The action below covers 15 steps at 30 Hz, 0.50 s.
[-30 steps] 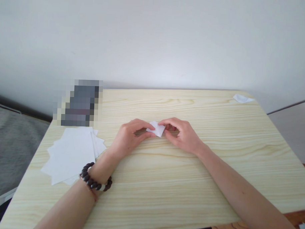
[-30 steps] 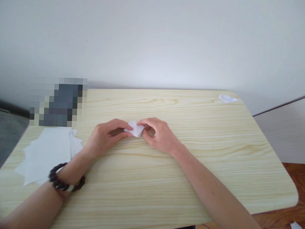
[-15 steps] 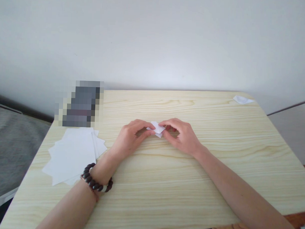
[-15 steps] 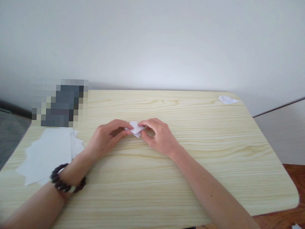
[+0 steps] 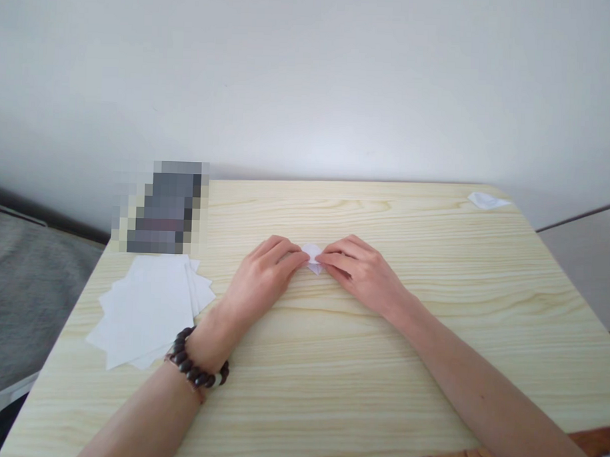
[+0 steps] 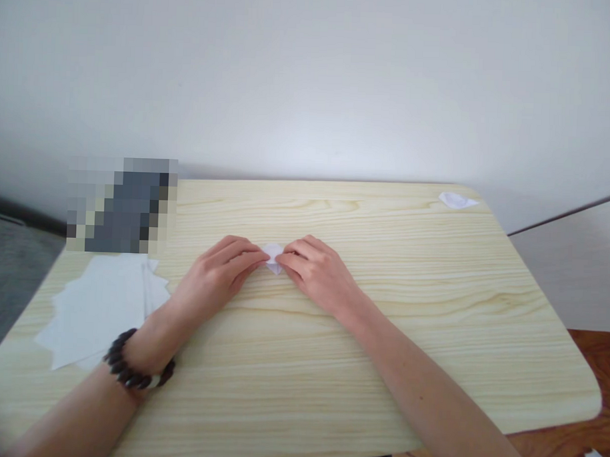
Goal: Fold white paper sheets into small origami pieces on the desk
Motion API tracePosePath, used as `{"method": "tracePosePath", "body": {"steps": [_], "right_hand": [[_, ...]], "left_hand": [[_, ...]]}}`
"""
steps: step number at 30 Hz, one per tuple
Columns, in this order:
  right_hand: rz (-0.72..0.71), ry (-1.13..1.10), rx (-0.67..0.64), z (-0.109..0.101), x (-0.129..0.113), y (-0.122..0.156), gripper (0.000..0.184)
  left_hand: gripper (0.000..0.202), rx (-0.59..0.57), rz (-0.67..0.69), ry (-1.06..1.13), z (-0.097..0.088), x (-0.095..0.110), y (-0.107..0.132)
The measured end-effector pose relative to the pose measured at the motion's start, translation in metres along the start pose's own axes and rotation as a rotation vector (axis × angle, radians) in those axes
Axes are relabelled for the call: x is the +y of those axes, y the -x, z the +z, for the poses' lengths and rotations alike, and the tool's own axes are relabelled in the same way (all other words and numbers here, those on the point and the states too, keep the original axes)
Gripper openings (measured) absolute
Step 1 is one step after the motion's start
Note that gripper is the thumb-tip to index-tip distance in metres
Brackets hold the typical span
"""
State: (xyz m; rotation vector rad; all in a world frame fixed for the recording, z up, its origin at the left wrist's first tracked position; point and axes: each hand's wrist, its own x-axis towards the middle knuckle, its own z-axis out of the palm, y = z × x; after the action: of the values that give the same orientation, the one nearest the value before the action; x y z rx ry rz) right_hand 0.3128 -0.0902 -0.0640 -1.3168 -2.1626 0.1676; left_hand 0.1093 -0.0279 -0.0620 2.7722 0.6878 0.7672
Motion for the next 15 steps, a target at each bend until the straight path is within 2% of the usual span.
{"method": "tracePosePath", "body": {"steps": [5,11,15], "right_hand": [[0.03,-0.103,0.027,0.001,-0.0013,-0.0005,0.018],[0.359,-0.322,0.11,0.006,-0.0004,-0.0034,0.01],[0.403,-0.327,0.122,0.0067,-0.0022,-0.0066,0.006]], "left_hand": [[0.018,-0.017,-0.033,-0.033,0.0012,0.002,0.0009],[0.014,0.02,-0.076,0.008,0.0054,0.0017,-0.0001],[0.016,0.064,-0.186,0.099,0.0076,0.0011,-0.0009]]}}
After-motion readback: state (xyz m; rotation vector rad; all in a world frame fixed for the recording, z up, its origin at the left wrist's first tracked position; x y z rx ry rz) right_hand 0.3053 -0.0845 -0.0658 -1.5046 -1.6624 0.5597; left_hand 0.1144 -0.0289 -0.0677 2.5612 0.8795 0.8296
